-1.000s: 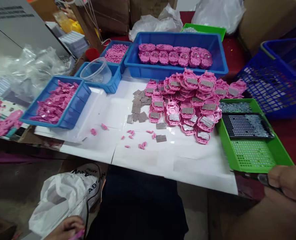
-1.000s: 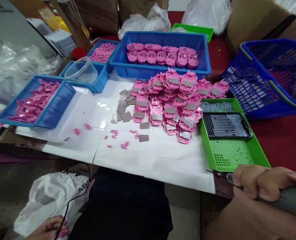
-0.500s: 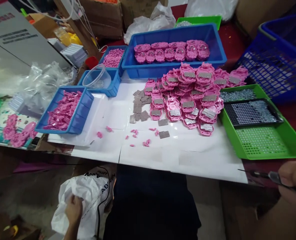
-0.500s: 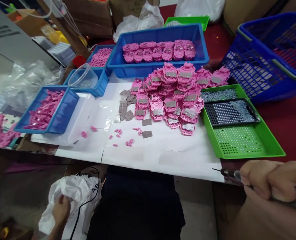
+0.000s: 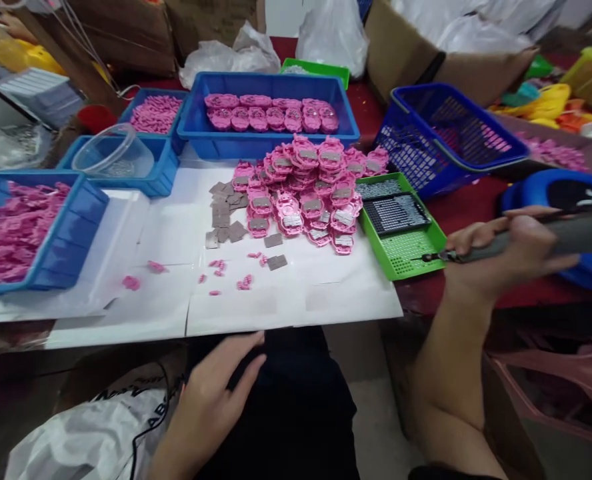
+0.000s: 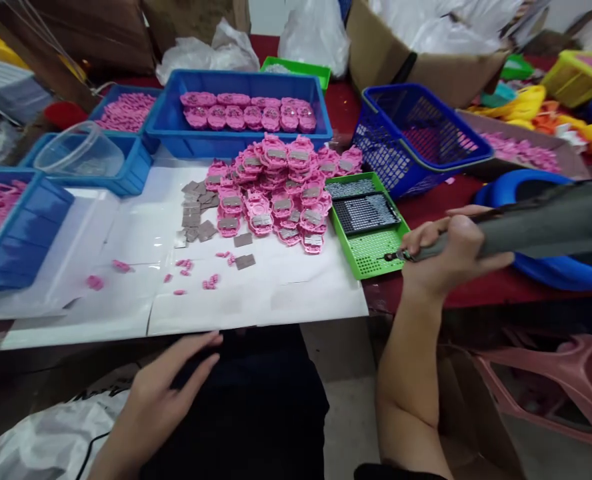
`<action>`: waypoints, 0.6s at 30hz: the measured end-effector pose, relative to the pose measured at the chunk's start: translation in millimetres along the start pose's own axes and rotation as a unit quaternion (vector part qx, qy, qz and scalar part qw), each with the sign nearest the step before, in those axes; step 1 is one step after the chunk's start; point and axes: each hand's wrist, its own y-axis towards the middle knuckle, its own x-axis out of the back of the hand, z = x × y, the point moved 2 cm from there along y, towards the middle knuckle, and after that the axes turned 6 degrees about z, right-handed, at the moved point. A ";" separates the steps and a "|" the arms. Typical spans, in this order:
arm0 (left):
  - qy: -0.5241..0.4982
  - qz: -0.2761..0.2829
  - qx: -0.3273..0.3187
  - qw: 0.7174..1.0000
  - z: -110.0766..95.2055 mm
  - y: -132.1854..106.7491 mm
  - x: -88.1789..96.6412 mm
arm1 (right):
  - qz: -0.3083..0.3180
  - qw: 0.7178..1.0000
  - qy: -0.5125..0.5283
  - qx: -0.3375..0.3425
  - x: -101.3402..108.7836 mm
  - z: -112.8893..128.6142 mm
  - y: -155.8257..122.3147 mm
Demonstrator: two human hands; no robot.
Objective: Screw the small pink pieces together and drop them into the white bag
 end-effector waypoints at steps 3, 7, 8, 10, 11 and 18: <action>0.080 -0.069 -0.074 0.992 -18.5 94.1 25.0 | 0.047 0.994 -0.081 0.055 -4.7 -3.4 2.1; 0.210 0.002 0.079 0.975 -11.3 198.7 30.6 | 0.093 0.989 -0.101 0.051 -0.2 -9.2 2.7; 0.226 0.029 0.112 0.967 -9.6 214.4 29.3 | 0.098 0.989 -0.103 0.050 0.3 -10.6 3.2; 0.243 0.062 0.148 0.957 -9.0 232.9 26.4 | 0.106 0.988 -0.107 0.045 0.0 -13.2 4.3; 0.247 0.067 0.154 0.954 -9.6 237.1 25.5 | 0.109 0.987 -0.108 0.043 -0.6 -14.4 4.7; 0.254 0.073 0.170 0.949 -6.1 241.6 28.1 | 0.116 0.987 -0.111 0.027 -1.3 -17.5 4.1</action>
